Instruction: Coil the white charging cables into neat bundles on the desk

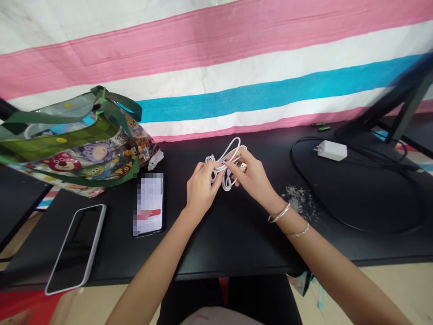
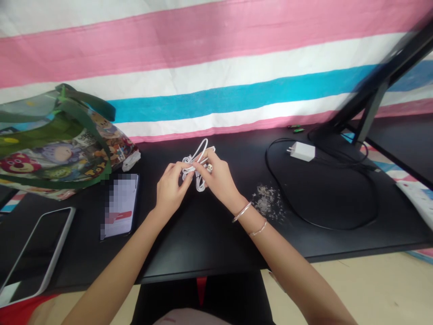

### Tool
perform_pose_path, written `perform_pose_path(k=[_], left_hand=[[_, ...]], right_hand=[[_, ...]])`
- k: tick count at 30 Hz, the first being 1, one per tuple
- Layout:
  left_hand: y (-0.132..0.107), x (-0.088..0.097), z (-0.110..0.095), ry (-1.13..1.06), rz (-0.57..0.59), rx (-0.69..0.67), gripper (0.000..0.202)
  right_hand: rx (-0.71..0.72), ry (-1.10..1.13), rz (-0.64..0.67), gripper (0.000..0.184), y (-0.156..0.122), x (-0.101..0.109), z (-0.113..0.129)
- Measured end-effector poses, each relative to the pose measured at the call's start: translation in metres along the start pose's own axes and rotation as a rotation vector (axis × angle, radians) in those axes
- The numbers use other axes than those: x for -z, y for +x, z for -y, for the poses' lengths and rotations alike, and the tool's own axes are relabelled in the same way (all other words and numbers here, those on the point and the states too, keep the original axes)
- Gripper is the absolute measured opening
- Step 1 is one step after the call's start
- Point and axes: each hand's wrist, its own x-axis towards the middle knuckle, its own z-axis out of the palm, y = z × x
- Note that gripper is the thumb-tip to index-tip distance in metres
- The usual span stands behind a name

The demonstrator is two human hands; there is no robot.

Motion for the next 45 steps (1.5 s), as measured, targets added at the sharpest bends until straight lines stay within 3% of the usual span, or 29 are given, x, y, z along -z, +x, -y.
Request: perform_pose_path(k=[6, 13, 25, 37, 45], left_hand=[[0.001, -0.005, 0.005, -0.171, 0.079, 0.070, 0.010], [0.001, 0.000, 0.000, -0.190, 0.196, 0.041, 0.016], [0.002, -0.006, 0.000, -0.485, 0.178, 0.017, 0.023], [0.000, -0.008, 0.001, -0.340, 0.153, -0.074, 0.027], [-0.002, -0.005, -0.002, -0.210, 0.140, -0.067, 0.027]], right_hand=[[0.074, -0.058, 0.014, 0.024, -0.001, 0.003, 0.006], [0.074, -0.073, 0.019, 0.027, -0.001, 0.004, 0.007], [0.053, 0.106, -0.109, 0.052, 0.002, 0.009, 0.001], [-0.073, 0.292, -0.105, 0.039, 0.010, 0.011, -0.006], [-0.065, 0.318, -0.124, 0.039, 0.009, 0.010, -0.003]])
